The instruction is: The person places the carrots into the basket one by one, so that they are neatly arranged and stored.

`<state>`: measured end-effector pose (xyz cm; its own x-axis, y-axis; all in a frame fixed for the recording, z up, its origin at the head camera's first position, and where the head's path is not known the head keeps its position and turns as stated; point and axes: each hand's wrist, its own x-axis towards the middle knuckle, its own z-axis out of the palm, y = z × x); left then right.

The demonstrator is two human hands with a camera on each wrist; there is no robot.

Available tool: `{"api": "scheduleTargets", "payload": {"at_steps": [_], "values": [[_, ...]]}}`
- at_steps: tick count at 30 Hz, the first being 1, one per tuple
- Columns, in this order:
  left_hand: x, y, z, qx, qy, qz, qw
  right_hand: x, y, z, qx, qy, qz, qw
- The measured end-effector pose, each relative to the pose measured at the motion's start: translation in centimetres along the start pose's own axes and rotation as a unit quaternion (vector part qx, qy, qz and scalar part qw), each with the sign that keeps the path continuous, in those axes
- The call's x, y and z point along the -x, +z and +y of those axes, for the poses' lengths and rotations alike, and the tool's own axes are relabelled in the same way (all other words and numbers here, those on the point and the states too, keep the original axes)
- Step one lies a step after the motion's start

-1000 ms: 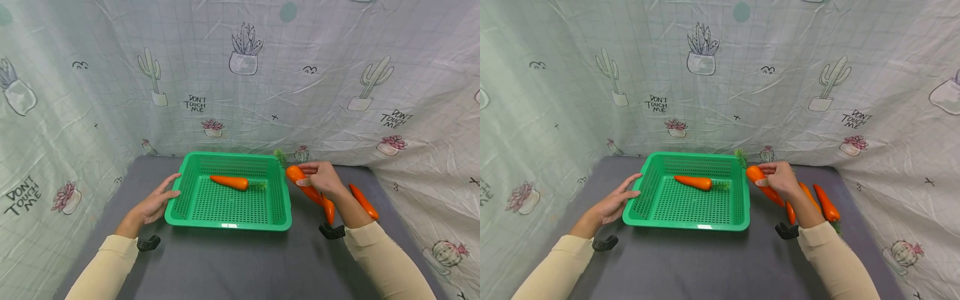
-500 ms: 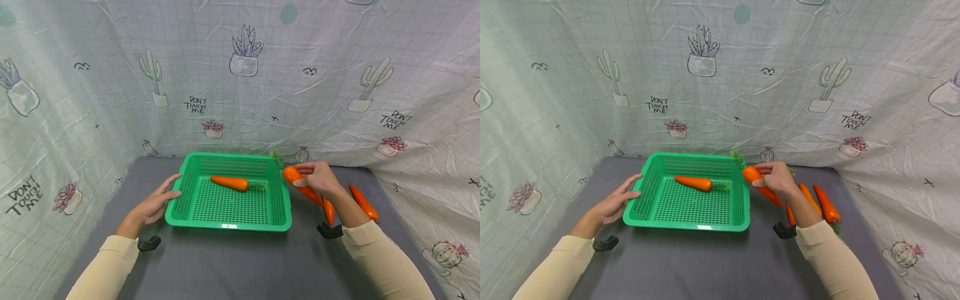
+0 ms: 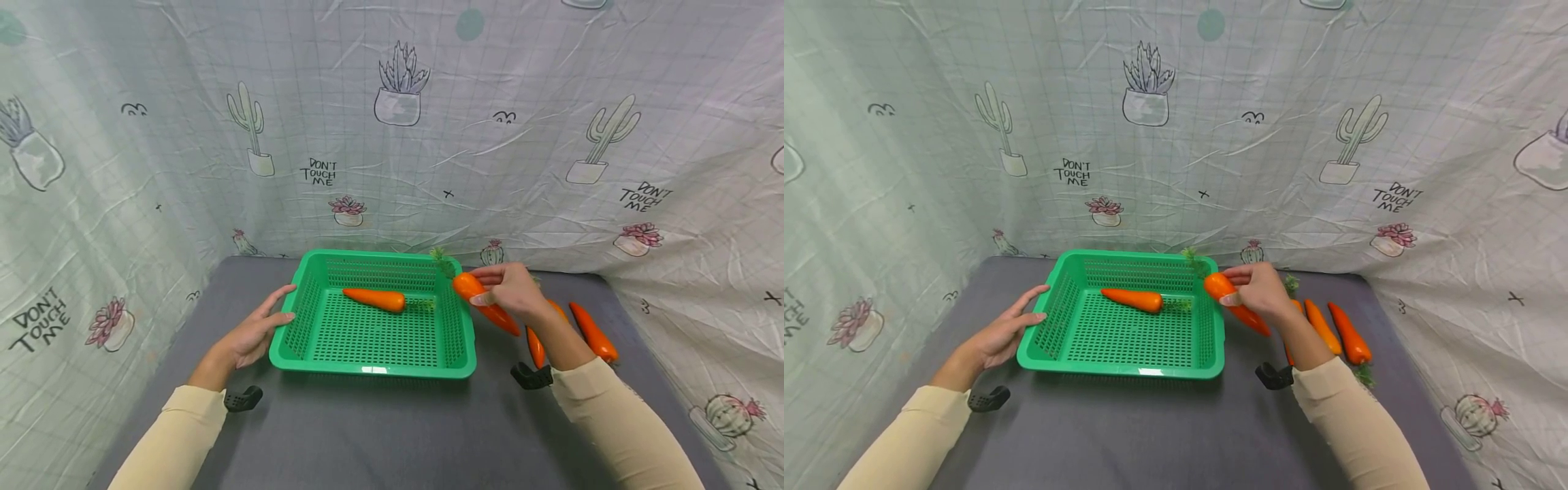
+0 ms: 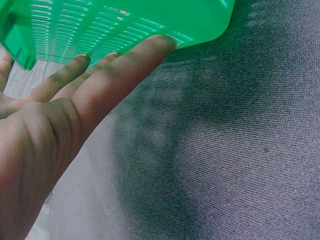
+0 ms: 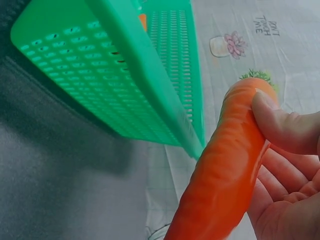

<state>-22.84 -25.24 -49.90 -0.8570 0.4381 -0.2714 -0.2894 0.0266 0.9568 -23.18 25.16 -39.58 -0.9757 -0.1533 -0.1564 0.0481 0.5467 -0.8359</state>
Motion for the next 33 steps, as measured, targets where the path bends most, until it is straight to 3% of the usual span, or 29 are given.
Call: {"api": "scheduleTargets", "payload": {"at_steps": [33], "values": [[0.0, 0.1, 0.2, -0.003, 0.002, -0.006, 1.0000, -1.2, 2.8, -2.4, -0.002, -0.001, -0.017, 1.000]]}}
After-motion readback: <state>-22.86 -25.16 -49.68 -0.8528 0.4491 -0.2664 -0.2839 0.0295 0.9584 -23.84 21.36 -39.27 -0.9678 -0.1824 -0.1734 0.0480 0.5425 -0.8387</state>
